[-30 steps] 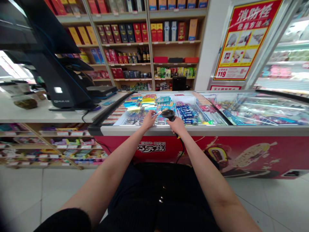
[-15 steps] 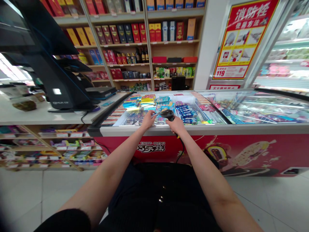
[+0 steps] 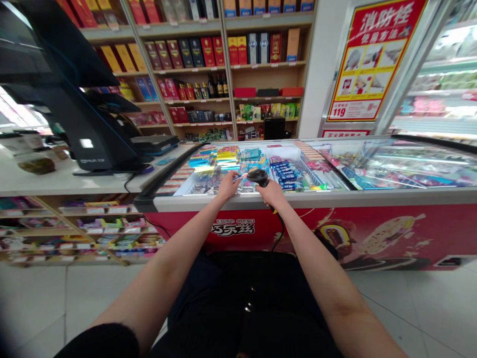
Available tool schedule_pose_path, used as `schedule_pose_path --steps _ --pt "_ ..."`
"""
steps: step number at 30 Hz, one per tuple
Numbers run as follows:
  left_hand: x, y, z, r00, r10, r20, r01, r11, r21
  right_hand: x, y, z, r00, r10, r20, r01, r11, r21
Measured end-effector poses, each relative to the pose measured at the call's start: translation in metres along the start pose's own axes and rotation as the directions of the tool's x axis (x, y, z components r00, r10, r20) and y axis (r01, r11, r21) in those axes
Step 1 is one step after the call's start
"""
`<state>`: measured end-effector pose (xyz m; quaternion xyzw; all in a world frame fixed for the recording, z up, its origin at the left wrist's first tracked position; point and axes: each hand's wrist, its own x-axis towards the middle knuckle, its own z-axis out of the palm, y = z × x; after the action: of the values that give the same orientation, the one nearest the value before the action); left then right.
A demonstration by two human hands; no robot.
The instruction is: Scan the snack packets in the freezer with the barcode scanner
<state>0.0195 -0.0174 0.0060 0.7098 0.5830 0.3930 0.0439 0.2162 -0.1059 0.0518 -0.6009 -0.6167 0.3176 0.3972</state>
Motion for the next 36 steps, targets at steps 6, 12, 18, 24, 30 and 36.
schedule_pose_path --steps 6,12,18,24,30,36 --pt "0.001 0.01 -0.001 0.999 0.032 -0.004 -0.032 0.999 0.036 0.002 0.005 -0.005 1.0 0.024 0.0 -0.024 1.0 0.015" --pt "0.013 0.043 0.006 0.992 0.127 0.012 -0.127 0.992 -0.017 0.005 0.017 -0.024 0.996 0.04 -0.074 -0.031 0.993 0.118" --pt "0.02 0.091 0.026 0.961 0.268 0.066 -0.265 0.963 -0.053 0.007 0.03 -0.065 0.975 0.064 -0.211 -0.011 0.971 0.241" --pt "0.014 0.131 0.064 0.902 0.403 0.154 -0.404 0.914 -0.031 0.007 0.048 -0.093 0.948 0.115 -0.296 -0.004 0.936 0.352" --pt "0.006 0.152 0.088 0.904 0.391 0.173 -0.412 0.906 0.103 0.006 0.063 -0.102 0.942 0.131 -0.31 -0.001 0.922 0.386" --pt "0.002 0.148 0.103 0.908 0.376 0.185 -0.407 0.897 0.172 0.01 0.074 -0.101 0.942 0.141 -0.303 -0.009 0.917 0.399"
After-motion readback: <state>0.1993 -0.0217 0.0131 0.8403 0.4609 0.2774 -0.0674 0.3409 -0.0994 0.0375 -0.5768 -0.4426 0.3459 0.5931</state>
